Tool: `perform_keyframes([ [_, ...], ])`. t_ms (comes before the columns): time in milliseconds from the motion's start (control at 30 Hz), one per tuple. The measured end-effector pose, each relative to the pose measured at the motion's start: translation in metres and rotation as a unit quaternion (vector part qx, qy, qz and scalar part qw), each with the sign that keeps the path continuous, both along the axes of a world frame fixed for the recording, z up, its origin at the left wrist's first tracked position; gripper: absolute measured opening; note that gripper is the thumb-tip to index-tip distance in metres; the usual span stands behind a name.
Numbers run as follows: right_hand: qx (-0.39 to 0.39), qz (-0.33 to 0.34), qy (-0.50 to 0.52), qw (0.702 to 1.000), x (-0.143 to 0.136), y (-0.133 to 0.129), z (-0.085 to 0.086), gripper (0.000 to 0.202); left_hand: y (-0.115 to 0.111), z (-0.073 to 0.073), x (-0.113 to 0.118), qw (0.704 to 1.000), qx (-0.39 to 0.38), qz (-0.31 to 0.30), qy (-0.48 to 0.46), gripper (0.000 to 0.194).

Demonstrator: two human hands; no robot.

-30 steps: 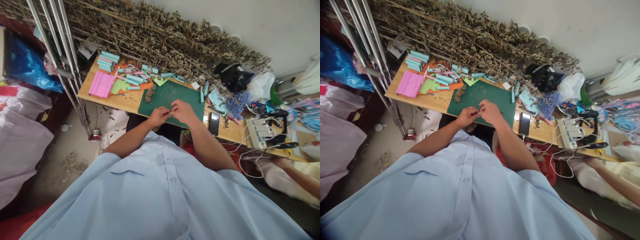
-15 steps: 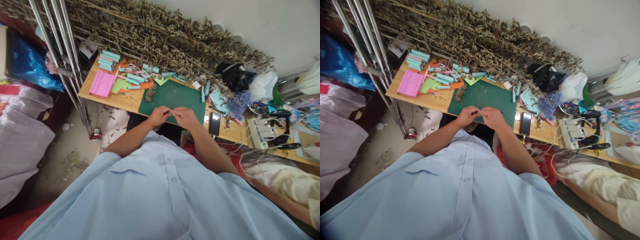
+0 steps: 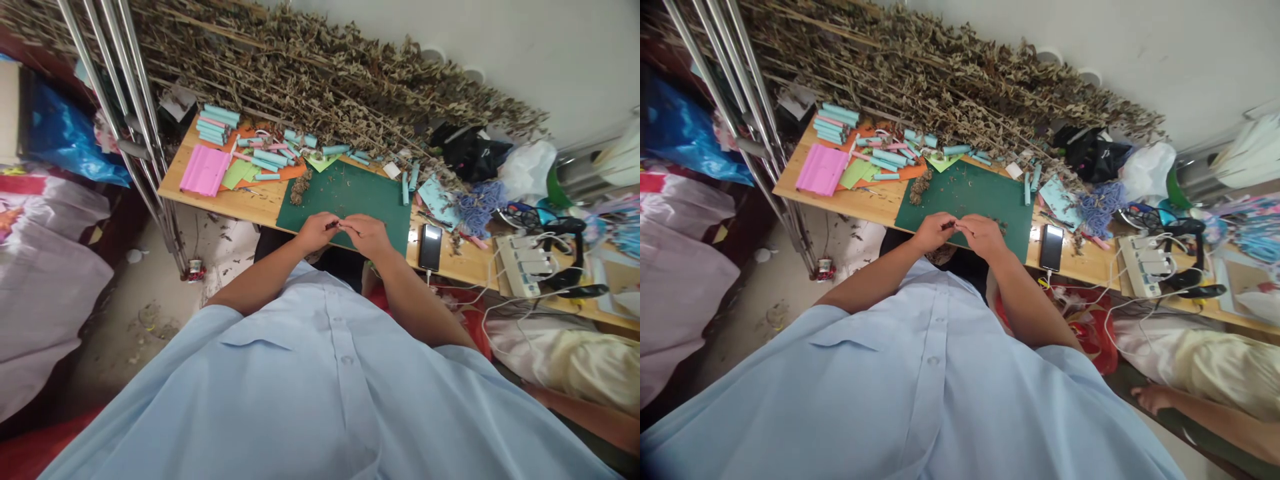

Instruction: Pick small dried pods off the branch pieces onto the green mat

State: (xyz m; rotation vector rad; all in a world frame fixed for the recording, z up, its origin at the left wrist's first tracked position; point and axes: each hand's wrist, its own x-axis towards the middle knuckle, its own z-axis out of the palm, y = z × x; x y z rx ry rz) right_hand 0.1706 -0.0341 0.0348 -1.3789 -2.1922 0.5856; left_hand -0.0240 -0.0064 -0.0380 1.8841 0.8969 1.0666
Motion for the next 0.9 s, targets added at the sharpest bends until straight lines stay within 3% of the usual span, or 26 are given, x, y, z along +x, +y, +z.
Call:
perform_keyframes([
  [167, -0.033, -0.004, 0.011, 0.999, -0.003, 0.005, 0.008, 0.022, 0.001, -0.001, -0.001, 1.000, 0.006, -0.006, 0.003, 0.018],
  [367, -0.159, -0.115, 0.080, 0.977, -0.009, 0.011, 0.021, 0.018, 0.001, -0.004, 0.000, 1.000, -0.004, -0.015, -0.014, 0.019],
  [500, -0.207, -0.138, 0.087, 0.965, -0.012, 0.013, 0.026, 0.020, 0.001, -0.004, 0.000, 1.000, -0.004, -0.017, -0.019, 0.021],
  [700, -0.134, -0.093, 0.027, 0.986, -0.013, 0.009, 0.027, 0.019, 0.000, -0.001, -0.001, 1.000, -0.006, -0.015, -0.018, 0.025],
  [900, -0.034, -0.066, 0.031, 0.997, -0.007, -0.004, 0.015, 0.019, 0.000, 0.002, -0.001, 1.000, -0.009, -0.009, -0.013, 0.018],
])
